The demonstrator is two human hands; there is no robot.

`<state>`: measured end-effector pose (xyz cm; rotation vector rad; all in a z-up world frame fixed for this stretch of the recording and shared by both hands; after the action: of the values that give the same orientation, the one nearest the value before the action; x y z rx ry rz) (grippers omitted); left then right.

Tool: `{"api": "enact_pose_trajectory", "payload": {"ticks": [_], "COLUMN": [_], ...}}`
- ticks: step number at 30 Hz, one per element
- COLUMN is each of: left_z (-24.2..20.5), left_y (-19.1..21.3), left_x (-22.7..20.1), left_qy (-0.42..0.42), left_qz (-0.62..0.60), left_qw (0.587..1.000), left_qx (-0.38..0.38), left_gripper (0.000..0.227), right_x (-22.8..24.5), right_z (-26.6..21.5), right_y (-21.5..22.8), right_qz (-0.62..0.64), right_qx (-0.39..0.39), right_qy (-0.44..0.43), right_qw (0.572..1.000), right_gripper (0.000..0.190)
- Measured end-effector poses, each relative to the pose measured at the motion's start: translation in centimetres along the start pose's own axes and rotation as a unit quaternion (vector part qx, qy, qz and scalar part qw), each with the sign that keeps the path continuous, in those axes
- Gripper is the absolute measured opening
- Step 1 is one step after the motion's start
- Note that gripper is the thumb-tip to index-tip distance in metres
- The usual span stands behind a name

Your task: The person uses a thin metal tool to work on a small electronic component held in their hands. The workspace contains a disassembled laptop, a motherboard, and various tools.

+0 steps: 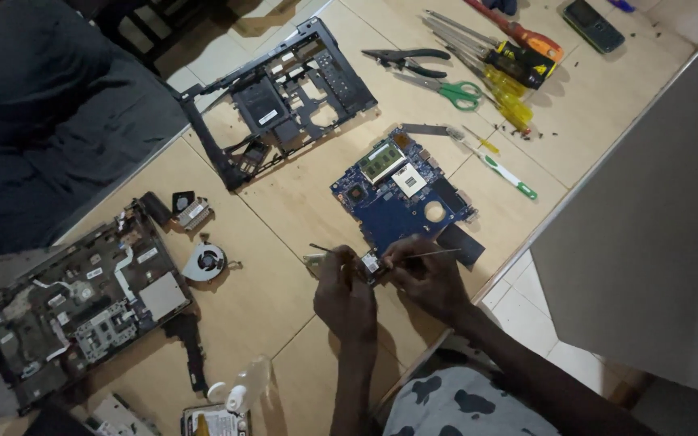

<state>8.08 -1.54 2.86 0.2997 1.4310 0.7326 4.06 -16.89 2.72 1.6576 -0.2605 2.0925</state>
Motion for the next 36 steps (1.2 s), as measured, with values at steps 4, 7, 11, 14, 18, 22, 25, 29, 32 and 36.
{"api": "enact_pose_trajectory", "payload": {"ticks": [4,7,11,14,18,22,25,29,32,36], "left_z": [-0.1,0.1,0.4,0.2,-0.4,-0.7,-0.8,-1.3,-0.8,-0.9], "left_y": [-1.1,-0.8,-0.7,-0.1,1.1,0.4,-0.2,-0.2,0.0,0.0], "left_x": [1.5,1.7,2.1,2.6,-0.2,0.7,1.4,1.7,1.3,1.4], "left_qy": [-0.022,-0.034,-0.039,-0.112,-0.129,-0.086,-0.080,-0.091,-0.105,-0.131], "left_qz": [-0.009,0.036,-0.051,-0.022,-0.093,-0.090,-0.083,-0.060,-0.058,-0.070], "left_qw": [0.999,0.998,0.996,0.991,0.986,0.992,0.993,0.994,0.992,0.988], "left_qx": [0.025,-0.031,-0.062,-0.066,-0.040,-0.008,-0.014,-0.031,-0.035,-0.035], "left_gripper": [0.014,0.012,0.012,0.011,0.021,0.016,0.018,0.019,0.020,0.026], "right_x": [-1.0,-1.2,-1.0,-1.8,-1.0,-0.6,-0.8,-0.9,-1.6,-1.7], "right_z": [0.2,-0.2,0.2,0.1,0.0,-0.1,0.0,0.0,-0.4,-0.3], "right_y": [0.1,-0.2,-0.1,0.3,0.4,0.0,0.1,0.1,0.0,0.0], "right_qz": [-0.017,-0.020,-0.010,0.010,-0.017,0.013,0.028,0.008,-0.024,0.014], "right_qx": [-0.003,0.005,-0.007,-0.011,-0.016,-0.006,-0.011,0.001,0.010,-0.006], "right_qy": [-0.012,-0.011,0.010,-0.002,0.005,0.004,-0.001,0.013,-0.001,-0.035], "right_qw": [1.000,1.000,1.000,1.000,1.000,1.000,1.000,1.000,1.000,0.999], "right_gripper": [0.021,0.020,0.015,0.013,0.013,0.014,0.014,0.013,0.012,0.011]}}
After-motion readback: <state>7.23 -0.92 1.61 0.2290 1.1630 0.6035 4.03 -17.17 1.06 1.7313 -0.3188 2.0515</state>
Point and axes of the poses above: each hand's wrist, its own z-axis towards the middle knuckle, its own y-axis out of the back of the hand, x = y × z, the point moved 5 cm from there along z, towards the middle knuckle, and after that the axes turned 6 degrees about -x, right-handed, at the moved point
